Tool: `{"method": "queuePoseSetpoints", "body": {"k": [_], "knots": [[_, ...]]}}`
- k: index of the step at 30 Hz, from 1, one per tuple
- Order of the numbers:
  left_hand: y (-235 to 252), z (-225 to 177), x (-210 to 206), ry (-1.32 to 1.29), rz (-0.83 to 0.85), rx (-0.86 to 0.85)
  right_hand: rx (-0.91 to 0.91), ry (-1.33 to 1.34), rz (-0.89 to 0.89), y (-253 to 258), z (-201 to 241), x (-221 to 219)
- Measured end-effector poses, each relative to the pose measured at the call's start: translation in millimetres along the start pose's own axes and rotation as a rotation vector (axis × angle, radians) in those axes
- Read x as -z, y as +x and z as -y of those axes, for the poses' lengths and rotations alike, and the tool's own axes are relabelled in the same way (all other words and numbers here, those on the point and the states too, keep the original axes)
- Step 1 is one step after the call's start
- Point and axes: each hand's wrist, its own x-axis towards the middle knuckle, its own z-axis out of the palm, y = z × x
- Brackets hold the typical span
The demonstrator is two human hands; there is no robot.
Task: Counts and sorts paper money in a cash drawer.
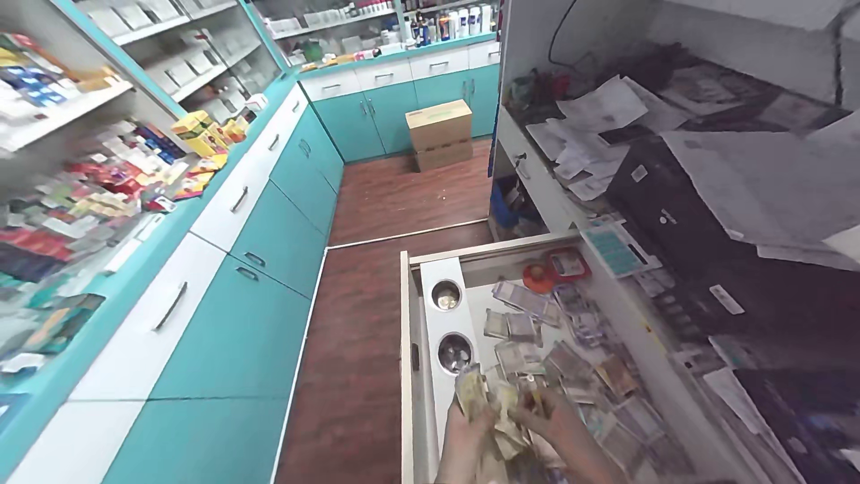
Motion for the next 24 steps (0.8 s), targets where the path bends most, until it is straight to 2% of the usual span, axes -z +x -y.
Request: {"method": "queuePoseSetpoints", "body": {"k": [2,4,7,9,13,21,24], "knots": [[2.9,1.9,7.2,0.004,0.051,-0.036,0.009,0.002,0.021,1.5,3.6,4.8],[-0.4,-1.4,10.6,0.013,0.089,0.017,-0.021,0.092,0.048,3.3,6.0,6.0],[-1.8,9.0,12.5,0.005,0.137,0.035,-0.103,0.421,0.068,5.1,5.9,-0.2],[-4.5,9.0,9.8,-0.051,0.087,0.033,-0.169,0.552,0.053,3.6,7.7,-3.5],[-5.7,-3.0,12.9,-0.114,0.005,0.062,-0.195,0.408,-0.032,0.8,13.4,-3.5],[-2.6,0.8,13.7,-0.161,-0.01,0.039,-0.111,0.3,0.05,4.5,4.3,-0.8],[-1.0,1.3,14.5,-0.094,-0.053,0.042,-0.086,0.147,0.042,5.9,4.2,-0.3]]}}
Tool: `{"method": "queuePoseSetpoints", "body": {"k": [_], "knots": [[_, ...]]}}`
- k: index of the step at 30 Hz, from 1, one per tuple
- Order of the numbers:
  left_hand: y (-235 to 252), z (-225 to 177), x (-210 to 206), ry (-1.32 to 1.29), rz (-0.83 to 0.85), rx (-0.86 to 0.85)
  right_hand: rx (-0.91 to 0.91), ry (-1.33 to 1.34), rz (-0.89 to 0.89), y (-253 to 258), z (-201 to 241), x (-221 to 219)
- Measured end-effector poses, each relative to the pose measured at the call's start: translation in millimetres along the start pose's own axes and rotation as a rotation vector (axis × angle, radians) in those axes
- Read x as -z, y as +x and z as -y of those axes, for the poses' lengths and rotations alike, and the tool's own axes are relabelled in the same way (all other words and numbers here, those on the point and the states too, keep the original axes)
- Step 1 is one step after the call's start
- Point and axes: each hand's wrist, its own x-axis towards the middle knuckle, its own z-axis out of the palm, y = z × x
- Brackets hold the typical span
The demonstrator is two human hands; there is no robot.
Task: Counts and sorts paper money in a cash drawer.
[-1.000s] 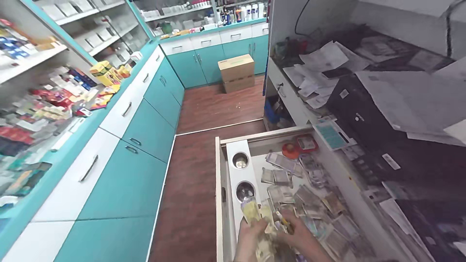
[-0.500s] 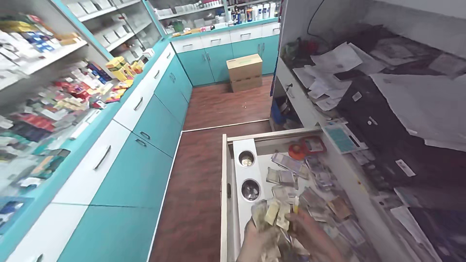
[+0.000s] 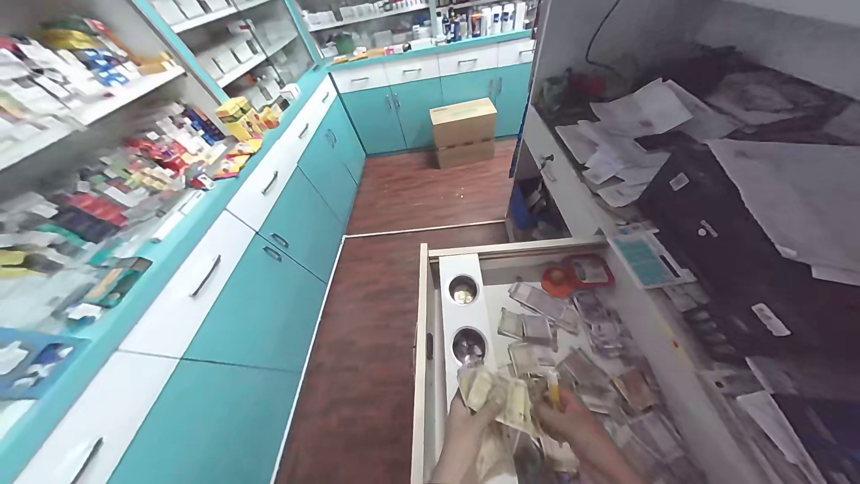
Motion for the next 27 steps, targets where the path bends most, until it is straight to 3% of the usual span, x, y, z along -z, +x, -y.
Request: {"method": "queuePoseSetpoints", "body": {"k": [4,8,13,17,19,22,25,27], "knots": [[0.8,-2.4,11.0,0.119,-0.066,-0.03,-0.011,-0.248,0.004,5.7,7.6,15.6],[2.2,-4.5,27.7,0.205,-0.004,-0.02,-0.011,-0.309,0.049,9.6,11.1,28.5],[8.9,-11.7,49.3,0.267,0.101,-0.003,0.161,-0.566,0.095,11.8,34.5,35.5],[21.0,-13.6,69.3,0.431,0.117,-0.057,0.392,-0.857,0.386,13.0,65.6,17.2],[10.4,-21.3,66.5,0.495,0.208,-0.095,0.459,-0.916,0.576,23.1,70.3,-9.7],[-10.8,-19.2,57.3,0.332,0.283,-0.108,0.475,-0.889,0.711,52.6,80.4,-51.1],[-14.8,-5.1,62.0,0.085,0.06,0.001,0.441,-0.897,0.531,124.6,91.9,-61.2],[-17.1,-3.5,76.8,-0.013,-0.04,0.041,0.318,-1.106,0.32,181.5,93.7,-70.3]]}}
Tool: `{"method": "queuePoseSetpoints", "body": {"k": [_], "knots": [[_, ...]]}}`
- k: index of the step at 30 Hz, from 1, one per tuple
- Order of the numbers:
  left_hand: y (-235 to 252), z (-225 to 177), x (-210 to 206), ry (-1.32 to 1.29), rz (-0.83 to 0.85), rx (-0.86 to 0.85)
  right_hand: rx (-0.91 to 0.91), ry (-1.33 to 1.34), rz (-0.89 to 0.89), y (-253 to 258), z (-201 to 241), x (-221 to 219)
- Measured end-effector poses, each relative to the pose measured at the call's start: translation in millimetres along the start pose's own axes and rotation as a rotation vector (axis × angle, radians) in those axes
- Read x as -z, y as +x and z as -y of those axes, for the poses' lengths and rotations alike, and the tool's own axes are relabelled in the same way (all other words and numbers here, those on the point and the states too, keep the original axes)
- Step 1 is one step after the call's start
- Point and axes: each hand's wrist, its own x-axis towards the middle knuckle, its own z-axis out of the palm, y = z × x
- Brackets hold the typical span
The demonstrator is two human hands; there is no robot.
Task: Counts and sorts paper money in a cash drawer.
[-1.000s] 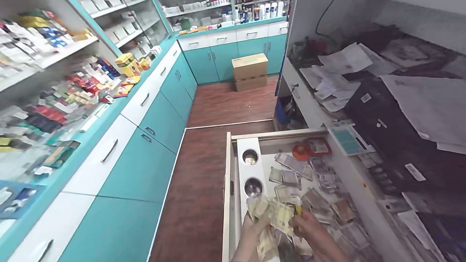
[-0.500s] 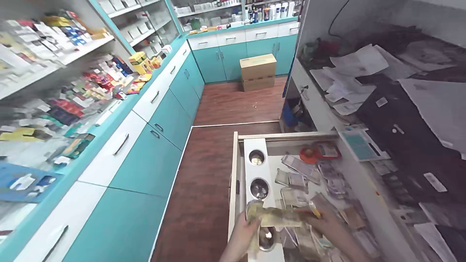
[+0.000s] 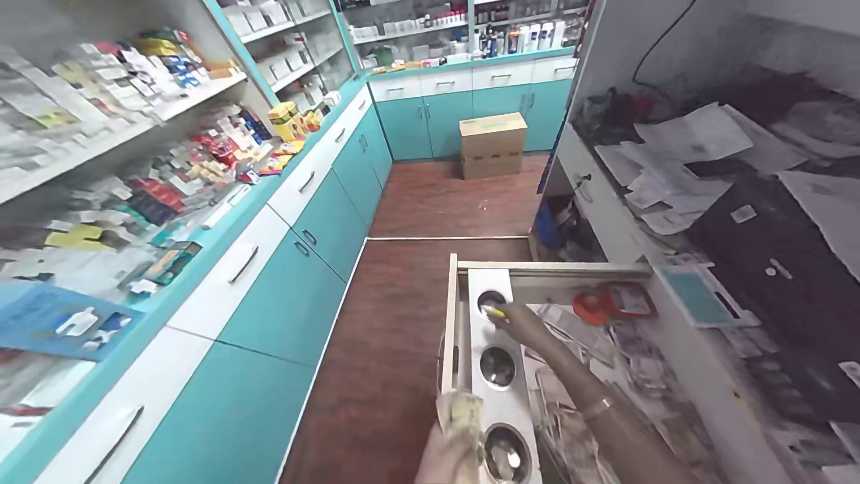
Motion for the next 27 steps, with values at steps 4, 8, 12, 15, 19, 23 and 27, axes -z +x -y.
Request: {"method": "queuePoseSetpoints", "body": {"k": [4,8,12,15,19,23,27], "knots": [[-9.6,-0.1,32.8,-0.047,-0.07,0.003,-0.209,-0.338,0.064,57.5,0.3,-15.2],[-13.0,8.3,67.1,-0.067,-0.094,0.003,-0.209,-0.448,0.085,66.5,13.0,-21.8],[-15.1,17.5,82.7,-0.027,-0.069,0.063,-0.212,-0.463,0.121,65.4,15.7,-18.9],[-13.6,21.8,88.0,0.013,0.002,0.094,-0.214,-0.477,0.129,64.9,16.6,-17.4],[-10.0,24.0,92.7,0.079,0.112,0.131,-0.174,-0.488,0.114,63.7,15.4,-18.7],[-7.4,23.2,94.6,0.138,0.195,0.19,-0.086,-0.303,0.075,65.2,-2.9,-12.8],[-4.0,21.0,96.0,0.167,0.236,0.182,0.048,0.352,-0.099,7.7,-26.6,-17.7]]}}
